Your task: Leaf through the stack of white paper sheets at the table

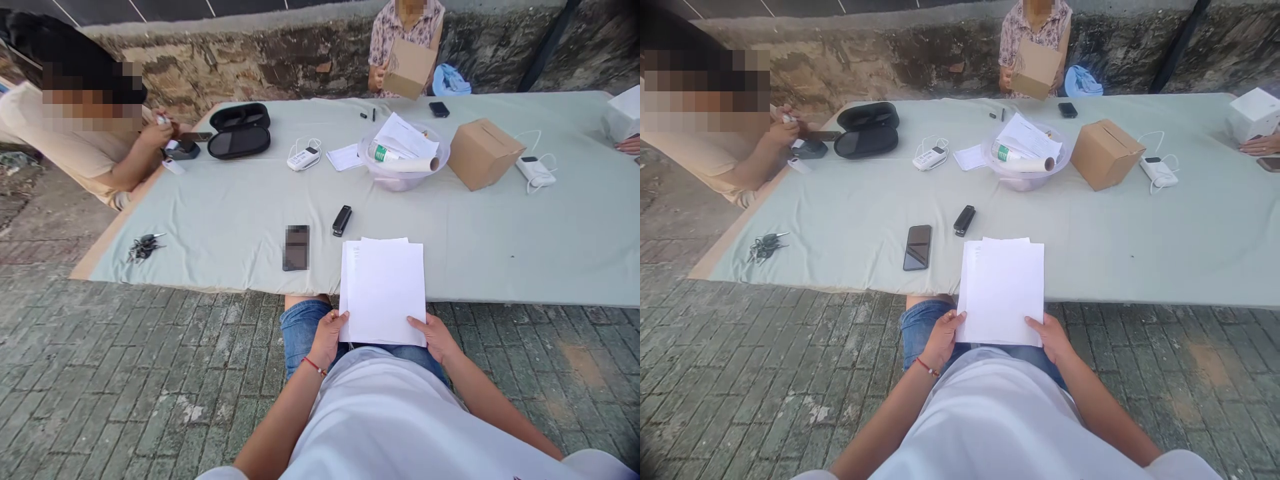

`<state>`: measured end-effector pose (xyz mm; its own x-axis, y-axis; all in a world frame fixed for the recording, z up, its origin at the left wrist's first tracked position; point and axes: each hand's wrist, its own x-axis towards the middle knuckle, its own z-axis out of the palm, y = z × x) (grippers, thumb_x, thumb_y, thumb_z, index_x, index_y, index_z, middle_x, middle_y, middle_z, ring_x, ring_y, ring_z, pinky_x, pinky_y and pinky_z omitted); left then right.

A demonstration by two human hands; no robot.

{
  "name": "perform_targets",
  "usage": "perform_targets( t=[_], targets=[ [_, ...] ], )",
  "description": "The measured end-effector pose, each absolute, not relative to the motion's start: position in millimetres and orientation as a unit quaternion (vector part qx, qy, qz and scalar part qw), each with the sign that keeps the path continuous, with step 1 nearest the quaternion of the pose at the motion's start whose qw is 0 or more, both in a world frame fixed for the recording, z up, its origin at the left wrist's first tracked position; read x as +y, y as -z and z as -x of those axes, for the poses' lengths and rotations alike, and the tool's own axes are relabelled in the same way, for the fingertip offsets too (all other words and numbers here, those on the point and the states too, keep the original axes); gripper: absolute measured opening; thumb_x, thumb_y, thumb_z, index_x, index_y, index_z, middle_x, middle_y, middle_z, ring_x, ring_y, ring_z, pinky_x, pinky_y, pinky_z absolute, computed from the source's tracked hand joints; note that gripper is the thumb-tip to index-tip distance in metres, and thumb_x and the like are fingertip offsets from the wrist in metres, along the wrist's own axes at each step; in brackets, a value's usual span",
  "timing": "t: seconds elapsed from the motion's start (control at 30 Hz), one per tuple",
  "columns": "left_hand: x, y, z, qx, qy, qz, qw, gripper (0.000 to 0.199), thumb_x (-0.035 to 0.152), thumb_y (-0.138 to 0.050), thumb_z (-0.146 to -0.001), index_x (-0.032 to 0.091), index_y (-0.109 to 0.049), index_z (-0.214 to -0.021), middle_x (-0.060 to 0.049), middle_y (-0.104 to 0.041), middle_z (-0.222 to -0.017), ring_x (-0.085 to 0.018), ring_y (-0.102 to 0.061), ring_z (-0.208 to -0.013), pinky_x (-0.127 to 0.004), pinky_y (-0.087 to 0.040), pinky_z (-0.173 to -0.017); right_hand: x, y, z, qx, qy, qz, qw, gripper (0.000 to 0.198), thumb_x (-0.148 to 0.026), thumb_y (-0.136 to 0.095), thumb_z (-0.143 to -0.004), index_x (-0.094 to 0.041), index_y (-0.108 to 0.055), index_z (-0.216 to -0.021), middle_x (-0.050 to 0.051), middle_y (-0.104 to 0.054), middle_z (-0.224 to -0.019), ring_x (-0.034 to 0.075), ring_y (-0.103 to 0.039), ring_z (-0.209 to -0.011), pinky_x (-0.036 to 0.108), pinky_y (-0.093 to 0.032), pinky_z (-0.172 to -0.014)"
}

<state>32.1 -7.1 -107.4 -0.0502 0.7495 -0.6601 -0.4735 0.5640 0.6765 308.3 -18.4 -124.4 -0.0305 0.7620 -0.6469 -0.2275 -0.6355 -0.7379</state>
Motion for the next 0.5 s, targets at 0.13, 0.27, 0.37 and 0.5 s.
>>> perform_targets(
  t=[0.13, 0.27, 0.37, 0.5],
  targets=[
    [-8.2, 116.6, -36.3, 0.579, -0.472, -0.155, 0.647, 0.047, 0.045, -0.085, -0.059, 0.019, -0.049, -0.074, 0.003, -0.062, -0.069, -0.012, -0.056, -0.062, -0.025, -0.045, -0.063, -16.7, 124.9, -336.3, -0.28, -0.569, 0.679, 0.369, 0.043, -0.044, -0.078, -0.07, -0.017, -0.073, -0.104, 0.009, -0.076, -0.106, 0.031, -0.071, -0.099, 0.045, -0.057, -0.089],
    [-10.8, 116.4, -32.2, 0.612, -0.473, -0.2, 0.602, 0.05, 0.041, -0.078, -0.068, 0.021, -0.052, -0.106, 0.003, -0.064, -0.071, -0.013, -0.056, -0.059, -0.025, -0.044, -0.06, -8.9, 110.9, -374.7, -0.21, -0.501, 0.714, 0.441, 0.035, -0.037, -0.08, -0.067, -0.02, -0.074, -0.096, 0.008, -0.076, -0.102, 0.028, -0.072, -0.094, 0.038, -0.06, -0.082],
    [-12.0, 111.2, -28.4, 0.617, -0.481, -0.245, 0.572, 0.051, 0.034, -0.074, -0.071, 0.022, -0.054, -0.116, 0.001, -0.065, -0.075, -0.014, -0.057, -0.064, -0.024, -0.044, -0.063, -4.7, 97.4, -390.3, -0.162, -0.484, 0.705, 0.492, 0.036, -0.034, -0.083, -0.064, -0.022, -0.073, -0.096, 0.008, -0.076, -0.105, 0.027, -0.072, -0.096, 0.036, -0.063, -0.08],
    [-13.4, 105.7, -30.3, 0.616, -0.447, -0.276, 0.587, 0.023, 0.035, -0.071, -0.071, 0.017, -0.068, -0.086, -0.003, -0.065, -0.078, -0.015, -0.055, -0.069, -0.023, -0.041, -0.062, -1.6, 88.1, -376.7, -0.158, -0.53, 0.662, 0.506, 0.042, -0.035, -0.085, -0.064, -0.023, -0.072, -0.102, 0.006, -0.074, -0.111, 0.026, -0.071, -0.101, 0.035, -0.062, -0.085]
  ],
)
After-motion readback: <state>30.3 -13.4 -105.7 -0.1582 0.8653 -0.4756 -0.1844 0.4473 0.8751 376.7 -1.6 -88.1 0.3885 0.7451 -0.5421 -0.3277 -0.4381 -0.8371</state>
